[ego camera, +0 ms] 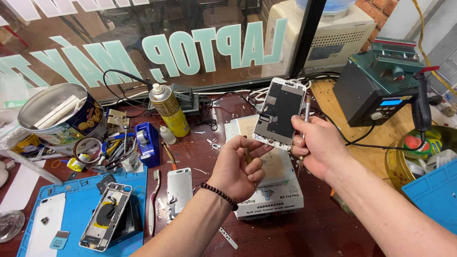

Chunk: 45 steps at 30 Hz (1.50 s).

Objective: The person uses a small screwdriver to remove screws from a disassembled smartphone placed on a white box. They then apply a liquid from a small bottle to the phone's internal components and continue to adjust parts with the screwdriver.

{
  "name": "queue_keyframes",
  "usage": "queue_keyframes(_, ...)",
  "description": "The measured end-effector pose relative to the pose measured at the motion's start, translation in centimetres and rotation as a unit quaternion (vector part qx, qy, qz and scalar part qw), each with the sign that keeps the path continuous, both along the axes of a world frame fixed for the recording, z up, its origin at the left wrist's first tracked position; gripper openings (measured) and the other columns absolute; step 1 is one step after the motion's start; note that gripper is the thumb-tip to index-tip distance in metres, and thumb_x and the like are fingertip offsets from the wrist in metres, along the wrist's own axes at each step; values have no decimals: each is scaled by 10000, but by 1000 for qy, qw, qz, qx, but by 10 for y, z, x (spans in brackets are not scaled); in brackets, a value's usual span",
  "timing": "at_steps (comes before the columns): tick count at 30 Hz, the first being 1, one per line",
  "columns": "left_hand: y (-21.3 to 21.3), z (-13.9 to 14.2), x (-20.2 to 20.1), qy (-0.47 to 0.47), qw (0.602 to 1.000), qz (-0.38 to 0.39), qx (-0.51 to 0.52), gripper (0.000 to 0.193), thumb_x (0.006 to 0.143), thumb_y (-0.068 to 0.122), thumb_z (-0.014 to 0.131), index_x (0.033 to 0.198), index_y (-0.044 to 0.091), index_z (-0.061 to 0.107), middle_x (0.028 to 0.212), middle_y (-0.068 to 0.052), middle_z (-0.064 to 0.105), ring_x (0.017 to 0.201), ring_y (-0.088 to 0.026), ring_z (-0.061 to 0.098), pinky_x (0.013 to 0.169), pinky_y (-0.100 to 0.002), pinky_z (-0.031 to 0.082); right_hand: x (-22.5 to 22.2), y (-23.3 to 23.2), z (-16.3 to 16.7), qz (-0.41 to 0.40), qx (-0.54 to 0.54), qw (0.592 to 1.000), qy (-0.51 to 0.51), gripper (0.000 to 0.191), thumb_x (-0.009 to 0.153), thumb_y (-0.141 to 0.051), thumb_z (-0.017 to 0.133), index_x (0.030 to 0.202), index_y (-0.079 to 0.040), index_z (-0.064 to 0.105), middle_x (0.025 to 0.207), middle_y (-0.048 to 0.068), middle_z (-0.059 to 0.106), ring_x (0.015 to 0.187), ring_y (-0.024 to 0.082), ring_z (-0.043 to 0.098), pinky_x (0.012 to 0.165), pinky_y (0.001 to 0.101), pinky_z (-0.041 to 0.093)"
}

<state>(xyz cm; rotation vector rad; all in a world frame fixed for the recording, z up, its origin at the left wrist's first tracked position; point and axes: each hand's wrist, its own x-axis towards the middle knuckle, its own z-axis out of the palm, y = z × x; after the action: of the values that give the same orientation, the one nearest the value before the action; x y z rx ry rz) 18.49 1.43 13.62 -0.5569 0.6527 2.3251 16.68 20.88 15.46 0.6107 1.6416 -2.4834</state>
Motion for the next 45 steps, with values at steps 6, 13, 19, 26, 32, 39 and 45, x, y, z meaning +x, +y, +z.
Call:
queue_keyframes(6,1,-14,0,11,999,-20,-25,58,892,91,638,934,90,599,934,-50,724,433,-54,279,396,-217,254,1,1,-5,4,2,1000,-16,126,965,-140,644,916,-96,536,767,-20,469,575,71,390,469,234,291)
queue_keyframes(13,-3,-21,-1,78,995,-30,-55,86,915,59,659,921,108,589,857,-28,699,448,-33,308,402,-211,250,2,-1,-4,27,-19,999,-21,118,966,-147,642,915,-102,545,765,-45,464,561,51,349,458,221,272)
queue_keyframes(19,-5,-23,-3,134,983,-10,-126,78,891,42,670,894,89,607,824,-38,724,448,-48,346,420,-233,281,-2,-2,-5,36,6,999,-12,100,971,-153,647,953,-83,579,744,-69,460,533,22,315,452,207,258)
queue_keyframes(26,-5,-21,-4,175,961,2,-214,117,880,60,716,976,61,648,755,-41,669,416,-60,366,389,-251,276,-5,5,-11,40,-2,999,-1,96,966,-167,655,964,-99,589,733,-79,449,527,16,310,447,201,258)
queue_keyframes(32,-15,-17,-4,136,891,57,-430,279,800,82,774,1070,29,724,788,-58,661,492,-85,460,432,-279,367,-14,14,-15,-3,58,998,20,105,965,-156,657,973,-93,573,706,-55,443,506,42,331,439,229,266)
queue_keyframes(39,-32,-14,-6,210,846,130,-472,267,775,103,790,1022,8,753,834,7,725,731,-67,618,654,-238,515,-19,6,-23,94,256,959,-73,130,955,-151,662,994,-30,631,655,-1,444,495,83,345,442,269,257)
queue_keyframes(45,-34,0,-7,131,882,108,-439,256,785,107,798,1019,30,730,731,-7,620,555,-95,477,482,-277,389,-19,-11,-43,108,237,960,-107,128,947,-137,670,987,-21,633,650,-7,460,511,82,379,457,269,295)
